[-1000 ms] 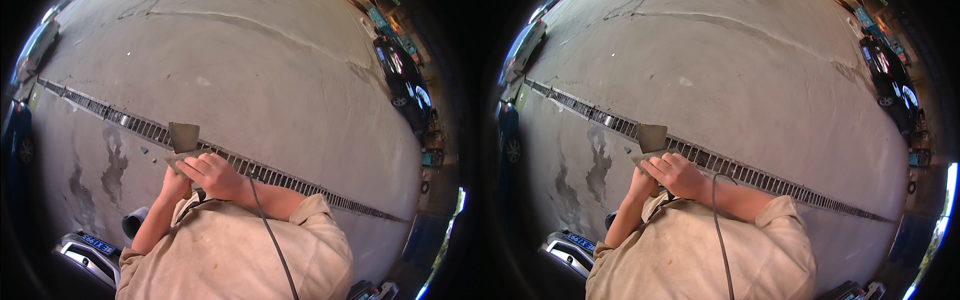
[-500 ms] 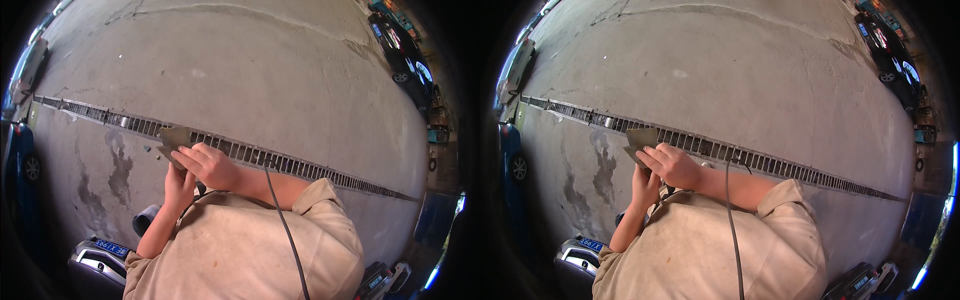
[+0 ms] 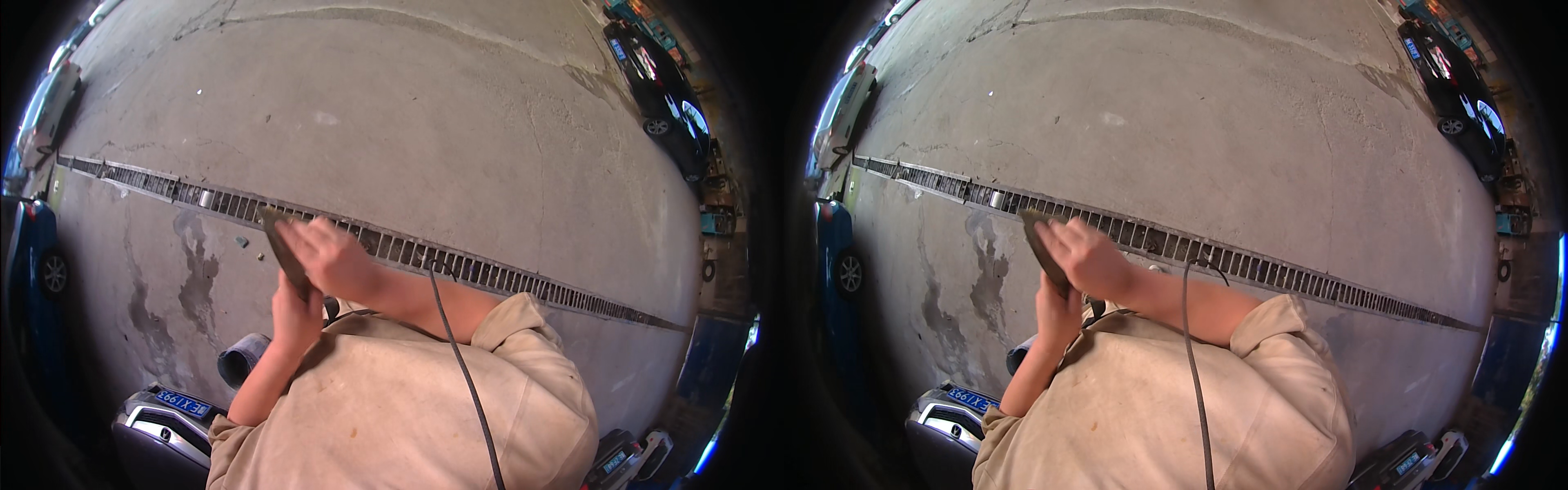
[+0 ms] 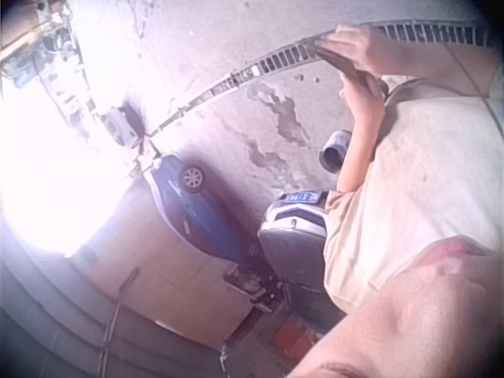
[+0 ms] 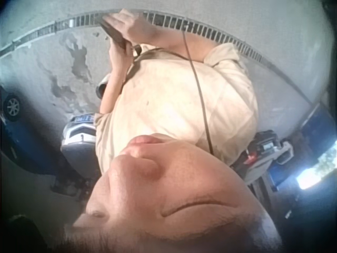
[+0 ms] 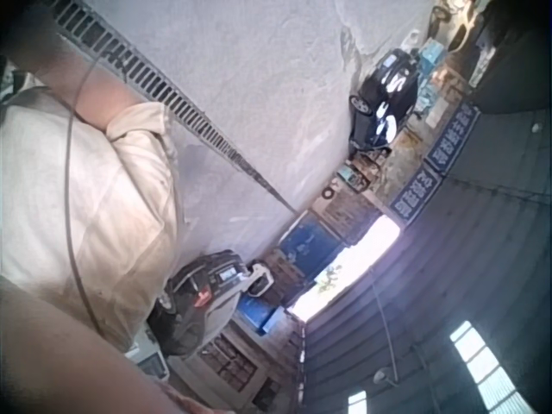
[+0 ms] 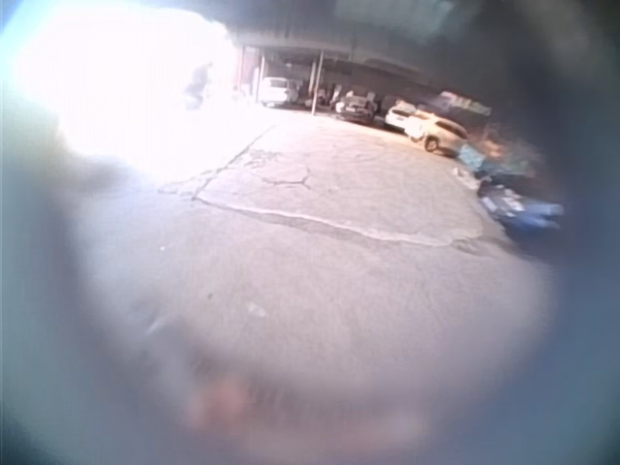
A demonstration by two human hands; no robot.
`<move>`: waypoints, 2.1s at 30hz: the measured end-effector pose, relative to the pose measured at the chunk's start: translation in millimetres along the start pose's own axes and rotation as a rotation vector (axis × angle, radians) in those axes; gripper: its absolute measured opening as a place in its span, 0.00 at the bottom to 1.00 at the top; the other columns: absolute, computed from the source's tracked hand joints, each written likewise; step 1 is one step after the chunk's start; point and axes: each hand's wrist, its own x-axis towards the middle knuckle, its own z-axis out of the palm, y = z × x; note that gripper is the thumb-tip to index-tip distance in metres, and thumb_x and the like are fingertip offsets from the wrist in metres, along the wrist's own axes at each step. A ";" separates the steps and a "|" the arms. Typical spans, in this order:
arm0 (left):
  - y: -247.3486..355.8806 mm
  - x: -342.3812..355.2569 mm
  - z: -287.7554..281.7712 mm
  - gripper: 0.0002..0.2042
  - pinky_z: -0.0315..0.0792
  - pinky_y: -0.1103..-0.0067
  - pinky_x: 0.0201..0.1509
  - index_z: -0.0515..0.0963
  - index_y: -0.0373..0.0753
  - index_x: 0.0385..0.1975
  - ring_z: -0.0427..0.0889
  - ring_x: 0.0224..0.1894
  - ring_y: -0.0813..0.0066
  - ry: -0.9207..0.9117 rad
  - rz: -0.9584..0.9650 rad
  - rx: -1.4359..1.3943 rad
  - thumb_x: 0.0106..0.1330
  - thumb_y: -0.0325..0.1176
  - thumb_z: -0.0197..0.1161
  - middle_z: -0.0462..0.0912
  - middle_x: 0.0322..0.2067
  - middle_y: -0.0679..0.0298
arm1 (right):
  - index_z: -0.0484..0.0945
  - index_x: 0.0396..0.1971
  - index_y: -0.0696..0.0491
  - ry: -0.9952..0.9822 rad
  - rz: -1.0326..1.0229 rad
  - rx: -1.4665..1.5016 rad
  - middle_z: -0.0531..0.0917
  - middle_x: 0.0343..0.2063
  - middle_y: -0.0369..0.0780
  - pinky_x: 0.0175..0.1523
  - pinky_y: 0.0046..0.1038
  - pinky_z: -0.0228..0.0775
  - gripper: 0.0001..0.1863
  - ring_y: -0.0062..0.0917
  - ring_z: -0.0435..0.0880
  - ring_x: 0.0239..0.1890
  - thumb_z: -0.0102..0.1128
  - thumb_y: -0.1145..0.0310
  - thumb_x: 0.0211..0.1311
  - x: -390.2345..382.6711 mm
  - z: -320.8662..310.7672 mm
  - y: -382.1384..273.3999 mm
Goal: The person applies a beige filler paste to a black car bumper using a metal spreader, smoothing the surface with their finger. They then scrape excess filler from the spreader.
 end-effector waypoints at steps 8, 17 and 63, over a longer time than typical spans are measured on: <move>-8.0 6.2 -10.5 0.06 0.71 0.73 0.24 0.71 0.35 0.47 0.77 0.18 0.68 -0.074 -0.216 -0.437 0.76 0.29 0.53 0.79 0.24 0.56 | 0.82 0.52 0.56 0.086 0.408 0.288 0.87 0.32 0.42 0.42 0.32 0.78 0.13 0.32 0.83 0.34 0.62 0.70 0.71 -4.3 -9.6 65.6; 3.4 -0.8 -49.1 0.22 0.68 0.78 0.18 0.76 0.32 0.36 0.73 0.15 0.73 -0.821 -0.260 -1.006 0.83 0.46 0.44 0.78 0.21 0.57 | 0.75 0.61 0.58 -0.077 0.893 1.470 0.76 0.17 0.28 0.22 0.16 0.62 0.31 0.09 0.70 0.16 0.53 0.45 0.77 27.0 -15.1 77.1; -11.4 -3.3 -30.0 0.07 0.67 0.78 0.21 0.70 0.40 0.46 0.71 0.19 0.77 0.050 -0.318 -0.893 0.81 0.36 0.50 0.75 0.26 0.63 | 0.79 0.49 0.55 0.164 0.307 0.257 0.84 0.27 0.47 0.32 0.36 0.78 0.09 0.42 0.85 0.29 0.58 0.73 0.72 -35.7 -14.1 43.3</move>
